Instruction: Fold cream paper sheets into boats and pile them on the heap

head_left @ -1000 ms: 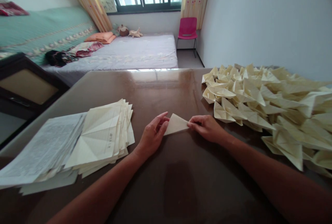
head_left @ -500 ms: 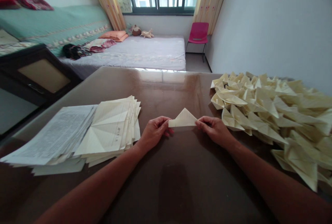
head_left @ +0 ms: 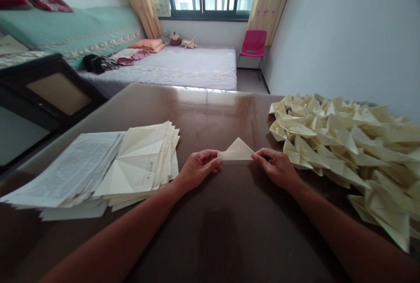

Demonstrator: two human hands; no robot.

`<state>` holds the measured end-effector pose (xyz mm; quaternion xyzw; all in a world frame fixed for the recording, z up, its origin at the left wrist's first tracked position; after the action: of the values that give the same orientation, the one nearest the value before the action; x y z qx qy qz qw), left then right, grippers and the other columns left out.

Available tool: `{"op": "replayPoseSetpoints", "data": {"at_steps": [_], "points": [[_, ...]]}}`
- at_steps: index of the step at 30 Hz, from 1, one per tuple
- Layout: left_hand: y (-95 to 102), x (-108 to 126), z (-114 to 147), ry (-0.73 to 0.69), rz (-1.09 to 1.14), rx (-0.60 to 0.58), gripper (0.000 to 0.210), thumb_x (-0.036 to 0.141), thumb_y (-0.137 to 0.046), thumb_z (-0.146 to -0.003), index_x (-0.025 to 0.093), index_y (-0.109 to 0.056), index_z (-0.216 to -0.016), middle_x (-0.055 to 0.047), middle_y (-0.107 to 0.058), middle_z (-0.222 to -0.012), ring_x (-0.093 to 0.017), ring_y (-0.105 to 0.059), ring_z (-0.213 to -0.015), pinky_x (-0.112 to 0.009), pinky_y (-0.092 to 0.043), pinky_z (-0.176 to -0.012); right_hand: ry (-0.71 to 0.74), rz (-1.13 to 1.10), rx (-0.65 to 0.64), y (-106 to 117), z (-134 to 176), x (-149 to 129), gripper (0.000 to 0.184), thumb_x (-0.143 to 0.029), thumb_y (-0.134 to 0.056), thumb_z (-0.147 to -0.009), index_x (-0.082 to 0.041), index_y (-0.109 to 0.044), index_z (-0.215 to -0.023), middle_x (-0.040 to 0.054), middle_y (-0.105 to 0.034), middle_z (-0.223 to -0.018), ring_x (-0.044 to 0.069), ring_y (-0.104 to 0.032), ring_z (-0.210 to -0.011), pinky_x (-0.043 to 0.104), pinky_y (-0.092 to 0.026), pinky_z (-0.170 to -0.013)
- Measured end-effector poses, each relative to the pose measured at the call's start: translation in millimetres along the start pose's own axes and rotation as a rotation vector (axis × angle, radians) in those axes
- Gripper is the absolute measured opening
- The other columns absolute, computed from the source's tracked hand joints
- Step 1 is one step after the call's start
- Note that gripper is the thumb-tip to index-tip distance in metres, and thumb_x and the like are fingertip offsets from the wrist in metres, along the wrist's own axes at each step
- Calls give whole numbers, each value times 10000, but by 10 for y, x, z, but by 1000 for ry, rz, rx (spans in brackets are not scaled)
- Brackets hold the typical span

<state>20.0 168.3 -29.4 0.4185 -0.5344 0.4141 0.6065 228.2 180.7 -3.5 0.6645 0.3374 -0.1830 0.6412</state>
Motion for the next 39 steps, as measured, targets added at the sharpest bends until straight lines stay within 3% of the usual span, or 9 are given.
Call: {"op": "replayPoseSetpoints", "data": {"at_steps": [3, 6, 10, 14, 20, 25, 29, 39], "points": [[14, -6, -2, -1, -36, 27, 329, 385, -654, -802, 130, -664, -1009, -42, -699, -766, -136, -649, -678, -218, -512, -608, 20, 53, -84, -59, 10, -35, 311, -421, -506, -875, -194, -662, -730, 8, -644, -650, 148, -542, -586, 257, -353, -569], [37, 3, 3, 5, -181, 61, 262, 365, -599, -834, 135, -670, -938, -17, -663, -670, -115, -594, -568, -206, -465, -525, 83, 159, -268, -191, 62, -117, 306, -393, -505, -871, -201, -662, -692, 16, -663, -673, 157, -569, -620, 258, -336, -572], [10, 187, 37, -147, -503, 86, 193, 255, -567, -840, 170, -690, -961, -20, -661, -792, -111, -575, -638, -220, -457, -604, 96, 305, -457, -300, 162, -161, 323, -350, -507, -861, -205, -634, -602, 22, -641, -598, 144, -547, -547, 265, -273, -519], [-86, 266, 77, -231, -694, 47, 218, 213, -572, -834, 201, -678, -1024, -19, -625, -914, -103, -555, -686, -228, -460, -680, 79, 505, -442, -277, 182, -209, 359, -343, -466, -880, -196, -616, -589, 55, -669, -642, 161, -578, -589, 281, -249, -533], [-151, 244, 118, -265, -794, 16, 159, 202, -584, -839, 221, -661, -977, -11, -564, -993, -87, -541, -688, -222, -470, -702, 102, 676, -439, -292, 247, -309, 406, -389, -361, -940, -212, -629, -692, 43, -692, -762, 180, -624, -693, 283, -255, -562], [-195, 304, 195, -359, -916, 12, 165, 226, -515, -898, 237, -678, -923, -26, -551, -1075, -142, -566, -912, -274, -461, -845, 156, 807, -322, -201, 275, -448, 375, -450, -342, -962, -212, -595, -821, 50, -644, -852, 184, -616, -735, 273, -235, -533], [-125, 293, 207, -279, -1026, 35, 173, 291, -529, -899, 285, -692, -955, -16, -594, -1099, -200, -540, -1022, -335, -461, -872, 159, 822, -340, -220, 254, -422, 306, -454, -377, -959, -213, -557, -904, 42, -620, -914, 161, -608, -686, 270, -214, -502], [-65, 236, 150, -181, -811, 12, 127, 245, -600, -853, 268, -711, -909, 2, -656, -992, -171, -591, -945, -300, -470, -851, 170, 752, -378, -289, 234, -308, 310, -454, -377, -964, -214, -553, -878, 19, -627, -896, 156, -620, -675, 271, -216, -505]]}}
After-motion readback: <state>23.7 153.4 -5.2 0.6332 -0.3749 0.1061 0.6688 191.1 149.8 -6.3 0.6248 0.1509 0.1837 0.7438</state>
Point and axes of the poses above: each hand's wrist, its own z-axis away from the middle knuckle, its own y-axis out of the back of the hand, x = y × z, the point moved 10 cm from there along -z, towards the middle knuckle
